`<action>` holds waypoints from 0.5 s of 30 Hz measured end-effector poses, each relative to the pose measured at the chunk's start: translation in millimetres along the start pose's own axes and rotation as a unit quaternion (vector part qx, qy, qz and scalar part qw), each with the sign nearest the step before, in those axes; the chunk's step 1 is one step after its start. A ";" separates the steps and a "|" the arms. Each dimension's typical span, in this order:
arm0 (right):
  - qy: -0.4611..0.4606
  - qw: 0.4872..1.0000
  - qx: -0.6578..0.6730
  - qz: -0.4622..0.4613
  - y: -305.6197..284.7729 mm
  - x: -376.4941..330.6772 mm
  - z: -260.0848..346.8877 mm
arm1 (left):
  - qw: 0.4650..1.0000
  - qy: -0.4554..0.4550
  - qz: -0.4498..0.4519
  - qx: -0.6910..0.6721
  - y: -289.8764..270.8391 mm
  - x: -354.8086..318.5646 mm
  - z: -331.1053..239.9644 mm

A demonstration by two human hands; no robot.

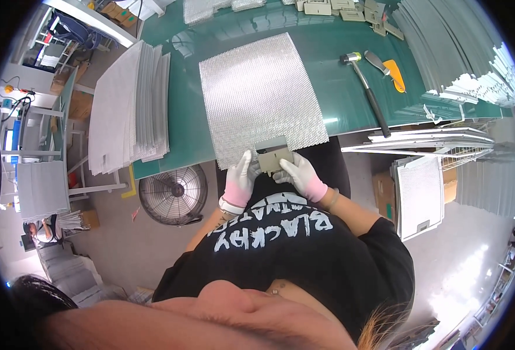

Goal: Assembling metal mesh filters by attaching brackets and frames using a hammer and an electric drill.

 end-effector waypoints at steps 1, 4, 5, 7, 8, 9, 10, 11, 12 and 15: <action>-0.008 0.999 -0.036 -0.022 0.6 1.7 2.7 | 1.000 0.000 0.001 0.000 -2.9 -0.4 3.2; -0.023 0.993 -0.111 -0.022 13.4 0.0 17.4 | 0.983 0.079 -0.004 0.167 -7.9 -2.9 4.2; -0.024 0.993 -0.112 -0.023 15.5 -0.6 16.5 | 0.989 0.077 0.012 0.125 -7.4 -3.2 6.5; -0.046 0.989 -0.126 -0.066 14.4 -3.8 17.3 | 0.993 0.074 0.027 0.083 3.3 -7.4 2.5; -0.046 0.989 -0.127 -0.066 11.1 -5.2 14.2 | 0.998 0.052 0.021 0.015 7.7 -8.3 2.2; -0.067 0.990 -0.106 -0.070 7.2 -6.3 13.4 | 0.998 0.029 0.016 -0.052 11.9 -8.9 0.9; -0.087 0.990 -0.086 -0.073 4.1 -7.0 13.1 | 0.998 0.029 0.017 -0.052 12.1 -8.6 -0.2; -0.088 0.990 -0.086 -0.074 1.9 -7.0 11.1 | 0.998 0.024 0.019 -0.046 11.9 -8.3 -1.4; -0.082 0.990 -0.088 -0.079 2.5 -7.9 11.0 | 0.999 0.020 0.020 -0.040 11.7 -8.6 -1.0; -0.065 0.989 -0.097 -0.087 7.3 -6.9 12.9 | 0.998 0.043 0.000 0.047 -1.4 -6.5 11.2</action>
Point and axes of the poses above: each hand's wrist, its own x-axis towards the middle knuckle, its own y-axis out of the palm, z = x × y, the point moved 5 cm from there along x, towards the middle knuckle, and after that the axes turned 5 degrees about -y, right-handed, at the moved point
